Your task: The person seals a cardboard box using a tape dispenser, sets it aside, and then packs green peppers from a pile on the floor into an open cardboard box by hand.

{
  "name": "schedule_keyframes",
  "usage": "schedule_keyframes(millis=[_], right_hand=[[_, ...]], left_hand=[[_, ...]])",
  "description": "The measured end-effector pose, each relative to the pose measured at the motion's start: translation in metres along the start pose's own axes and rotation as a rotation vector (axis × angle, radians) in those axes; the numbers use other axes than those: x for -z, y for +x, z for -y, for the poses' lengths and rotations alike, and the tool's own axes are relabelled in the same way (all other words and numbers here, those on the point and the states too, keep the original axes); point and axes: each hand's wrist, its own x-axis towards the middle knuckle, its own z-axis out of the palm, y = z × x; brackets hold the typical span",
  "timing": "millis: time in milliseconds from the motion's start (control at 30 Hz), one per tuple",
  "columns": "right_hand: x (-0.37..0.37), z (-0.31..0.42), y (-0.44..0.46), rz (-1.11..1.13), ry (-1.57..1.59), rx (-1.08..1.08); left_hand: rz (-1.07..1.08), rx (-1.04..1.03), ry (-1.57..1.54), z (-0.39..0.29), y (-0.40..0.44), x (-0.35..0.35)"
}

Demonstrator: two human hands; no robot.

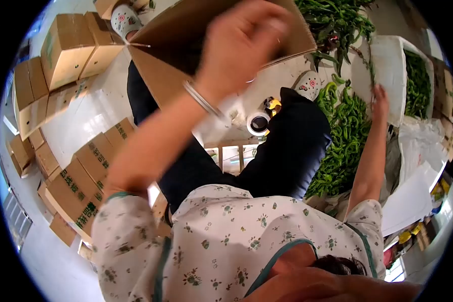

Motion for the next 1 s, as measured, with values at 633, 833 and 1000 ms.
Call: schedule_keyframes(millis=[633, 833, 1000], right_hand=[[-0.001, -0.172, -0.191, 0.293, 0.047, -0.487], [-0.004, -0.203, -0.205, 0.181, 0.188, -0.369], [0.003, -0.219, -0.211, 0.050, 0.089, -0.291]], left_hand=[[0.585, 0.535, 1.540, 0.248, 0.049, 0.039], [0.851, 0.524, 1.470, 0.244, 0.050, 0.086], [0.657, 0.653, 1.105, 0.031, 0.065, 0.091]])
